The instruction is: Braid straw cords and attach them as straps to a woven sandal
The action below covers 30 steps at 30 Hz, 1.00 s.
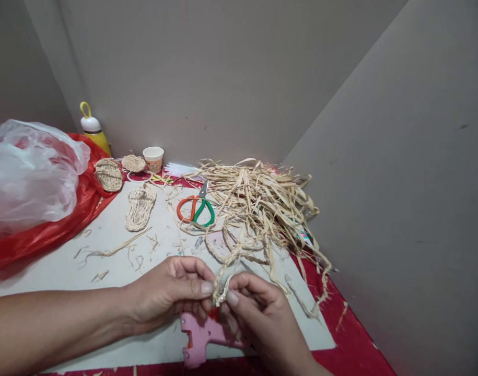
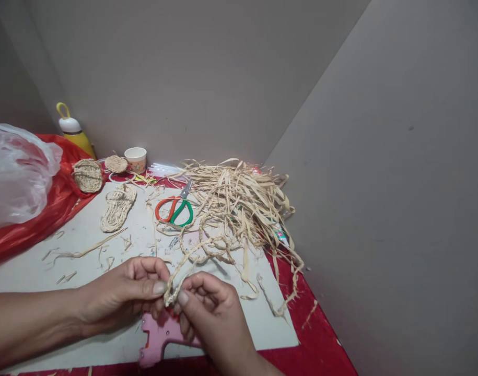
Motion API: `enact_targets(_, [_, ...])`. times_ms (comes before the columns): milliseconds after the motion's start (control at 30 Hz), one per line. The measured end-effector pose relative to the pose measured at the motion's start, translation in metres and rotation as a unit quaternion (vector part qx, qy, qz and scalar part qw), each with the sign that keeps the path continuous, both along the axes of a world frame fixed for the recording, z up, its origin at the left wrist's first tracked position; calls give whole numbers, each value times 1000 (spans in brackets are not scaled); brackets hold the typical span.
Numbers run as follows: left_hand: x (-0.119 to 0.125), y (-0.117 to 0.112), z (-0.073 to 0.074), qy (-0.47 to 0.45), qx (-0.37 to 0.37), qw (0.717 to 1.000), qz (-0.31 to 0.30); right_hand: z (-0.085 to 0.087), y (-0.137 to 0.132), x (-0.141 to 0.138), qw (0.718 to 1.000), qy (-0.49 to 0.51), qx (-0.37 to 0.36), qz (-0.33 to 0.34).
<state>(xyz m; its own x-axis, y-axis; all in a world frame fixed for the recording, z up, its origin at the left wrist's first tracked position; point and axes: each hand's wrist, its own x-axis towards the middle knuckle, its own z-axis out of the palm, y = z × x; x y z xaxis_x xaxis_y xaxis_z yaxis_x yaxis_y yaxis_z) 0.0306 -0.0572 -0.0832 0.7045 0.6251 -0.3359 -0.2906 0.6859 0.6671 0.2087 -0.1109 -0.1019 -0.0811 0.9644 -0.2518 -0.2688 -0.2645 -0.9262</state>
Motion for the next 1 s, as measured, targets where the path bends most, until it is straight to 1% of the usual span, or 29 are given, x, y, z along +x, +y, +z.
enact_targets(67, [1, 0, 0, 0, 5, 1000, 0, 7, -2, 0, 999, 30, -17, 14])
enact_targets(133, [2, -1, 0, 2, 10, 1000, 2, 15, -4, 1, 997, 60, -19, 35])
enact_targets(200, [2, -1, 0, 1, 10, 1000, 3, 20, -5, 1, 996, 70, -17, 47])
enact_targets(267, [2, -1, 1, -4, 8, 1000, 2, 19, -5, 2, 998, 44, -13, 38])
enact_targets(400, [1, -1, 2, 0, -6, 1000, -1, 9, 0, 4, 1000, -2, -3, 12])
enact_targets(467, [1, -1, 2, 2, -14, 1000, -8, 6, 3, 5, 1000, -19, 25, 6])
enact_targets(567, [1, -1, 1, -3, -23, 999, -26, 7, 8, 7, 993, -65, 102, -4])
enact_targets(700, [1, -3, 0, -7, -33, 998, -46, 10, 10, 9, 965, -145, 216, -17])
enact_targets(767, [1, -4, -2, -6, -33, 998, -57, 9, 10, 10, 949, -188, 250, -29])
enact_targets(800, [0, -4, -3, -6, -34, 998, -61, 8, 9, 10, 945, -200, 256, -32])
enact_targets(867, [0, -5, -5, -5, -36, 997, -66, 6, 9, 10, 952, -192, 235, -32])
enact_targets(1000, [0, -5, -5, -1, -41, 997, -69, 4, 11, 5, 985, -87, 146, -13])
